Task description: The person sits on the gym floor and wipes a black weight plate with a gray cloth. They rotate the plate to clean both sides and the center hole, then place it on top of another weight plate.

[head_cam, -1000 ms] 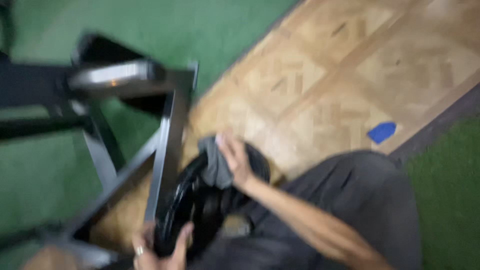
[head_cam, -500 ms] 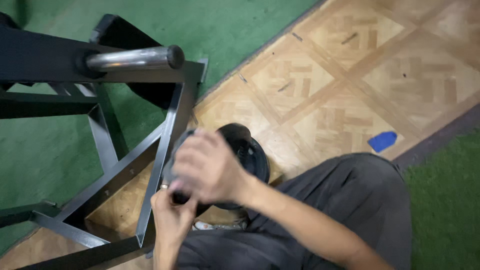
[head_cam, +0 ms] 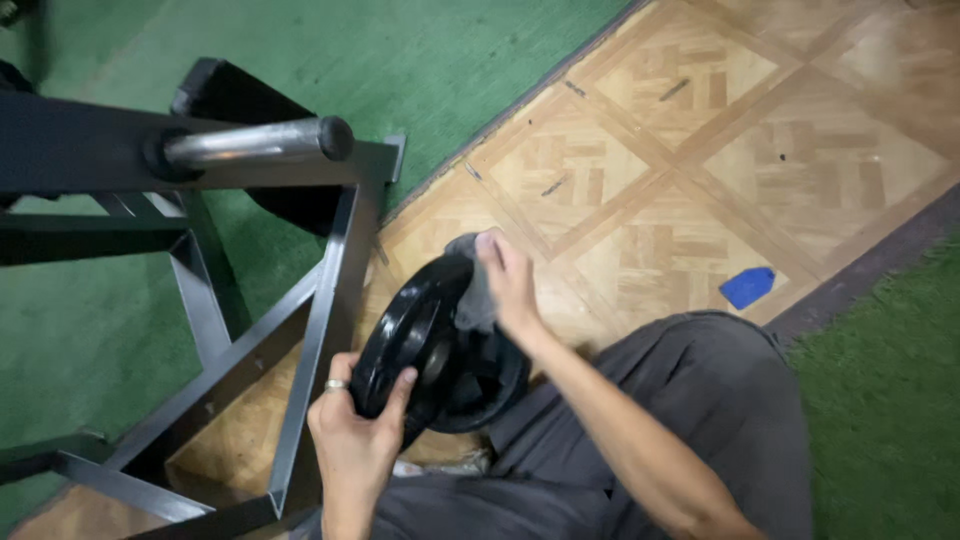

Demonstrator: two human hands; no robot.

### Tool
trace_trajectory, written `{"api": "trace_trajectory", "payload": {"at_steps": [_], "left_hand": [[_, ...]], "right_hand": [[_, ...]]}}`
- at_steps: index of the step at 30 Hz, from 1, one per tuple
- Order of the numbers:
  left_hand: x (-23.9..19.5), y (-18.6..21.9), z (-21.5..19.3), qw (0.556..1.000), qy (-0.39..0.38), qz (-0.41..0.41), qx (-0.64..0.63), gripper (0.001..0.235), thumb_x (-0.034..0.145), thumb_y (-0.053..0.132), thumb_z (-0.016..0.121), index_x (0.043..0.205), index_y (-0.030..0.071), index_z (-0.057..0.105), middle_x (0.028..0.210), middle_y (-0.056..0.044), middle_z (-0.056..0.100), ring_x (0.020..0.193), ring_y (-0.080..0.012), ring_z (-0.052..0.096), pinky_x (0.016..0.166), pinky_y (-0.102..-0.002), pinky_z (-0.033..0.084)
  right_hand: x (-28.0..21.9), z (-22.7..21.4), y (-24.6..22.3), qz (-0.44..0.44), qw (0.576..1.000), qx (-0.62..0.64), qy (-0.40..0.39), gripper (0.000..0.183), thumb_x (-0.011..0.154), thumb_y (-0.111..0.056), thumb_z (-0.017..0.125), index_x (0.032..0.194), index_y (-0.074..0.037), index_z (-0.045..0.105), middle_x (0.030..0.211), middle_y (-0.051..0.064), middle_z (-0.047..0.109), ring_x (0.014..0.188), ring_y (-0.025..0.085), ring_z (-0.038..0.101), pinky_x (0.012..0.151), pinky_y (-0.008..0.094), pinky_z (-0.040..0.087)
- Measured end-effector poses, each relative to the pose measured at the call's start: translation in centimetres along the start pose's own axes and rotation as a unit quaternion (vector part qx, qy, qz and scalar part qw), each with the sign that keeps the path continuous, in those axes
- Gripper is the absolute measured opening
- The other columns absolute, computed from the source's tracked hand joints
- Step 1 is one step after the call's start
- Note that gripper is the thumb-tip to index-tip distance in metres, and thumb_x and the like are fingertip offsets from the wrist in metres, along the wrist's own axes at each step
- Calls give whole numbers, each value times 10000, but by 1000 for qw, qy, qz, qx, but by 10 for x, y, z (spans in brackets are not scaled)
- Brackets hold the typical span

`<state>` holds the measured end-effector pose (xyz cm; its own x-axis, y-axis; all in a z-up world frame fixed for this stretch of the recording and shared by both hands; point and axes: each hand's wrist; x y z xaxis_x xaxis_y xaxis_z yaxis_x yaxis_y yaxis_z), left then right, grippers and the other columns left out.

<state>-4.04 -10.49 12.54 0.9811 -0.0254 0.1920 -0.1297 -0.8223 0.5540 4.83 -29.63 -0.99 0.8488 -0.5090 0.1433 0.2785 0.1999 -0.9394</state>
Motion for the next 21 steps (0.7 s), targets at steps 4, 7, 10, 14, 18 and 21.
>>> {"api": "trace_trajectory", "payload": {"at_steps": [4, 7, 10, 14, 18, 21], "left_hand": [[5, -7, -6, 997, -41, -17, 63, 379, 762, 398, 834, 842, 173, 540, 612, -65, 665, 636, -302, 697, 644, -394, 493], [10, 15, -15, 993, -90, 15, 75, 439, 760, 439, 803, 1027, 213, 537, 861, -38, 715, 814, -330, 719, 725, -407, 514], [20, 33, -11, 990, -120, 62, 49, 557, 805, 424, 753, 1283, 212, 558, 1105, -94, 785, 1006, -388, 730, 800, -436, 541], [24, 33, 4, 989, -98, 102, 44, 503, 890, 386, 699, 1337, 194, 570, 966, -213, 771, 898, -486, 681, 733, -538, 499], [31, 40, 7, 985, -120, 112, 52, 544, 895, 371, 682, 1392, 185, 559, 996, -238, 756, 920, -482, 685, 760, -537, 505], [23, 36, 3, 985, -126, 99, 67, 500, 904, 346, 632, 1383, 254, 524, 1122, -125, 753, 985, -448, 649, 819, -515, 459]], "right_hand": [[-27, 17, -101, -247, 966, -42, -57, 427, 1088, -363, 396, 1056, -27, 656, 1053, 135, 693, 1037, 279, 660, 980, 386, 490], [-27, 16, -103, -350, 929, -78, -95, 414, 1103, -331, 383, 1091, 4, 625, 1074, 182, 668, 1039, 347, 638, 1001, 451, 483], [-19, 16, -64, -283, 952, -67, -97, 514, 1092, -456, 364, 1167, -22, 628, 1155, 176, 669, 1116, 322, 640, 1028, 416, 477], [-6, 4, 28, -12, 999, -49, -20, 391, 1082, -426, 419, 971, -128, 647, 878, -22, 606, 881, 91, 547, 797, 276, 453], [-1, 6, 59, 9, 1000, 13, -14, 289, 1073, -352, 494, 912, -148, 619, 887, -52, 578, 864, 78, 519, 793, 275, 435], [-18, 15, -18, -34, 998, -37, 41, 433, 1053, -503, 466, 868, -148, 629, 829, -53, 561, 826, 81, 496, 741, 286, 439]]}}
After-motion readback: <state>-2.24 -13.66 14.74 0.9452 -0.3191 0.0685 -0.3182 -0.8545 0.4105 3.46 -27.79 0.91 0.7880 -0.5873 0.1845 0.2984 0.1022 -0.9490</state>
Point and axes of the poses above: each hand's wrist, its own x-axis towards the middle knuckle, its own z-axis out of the palm, y = z × x
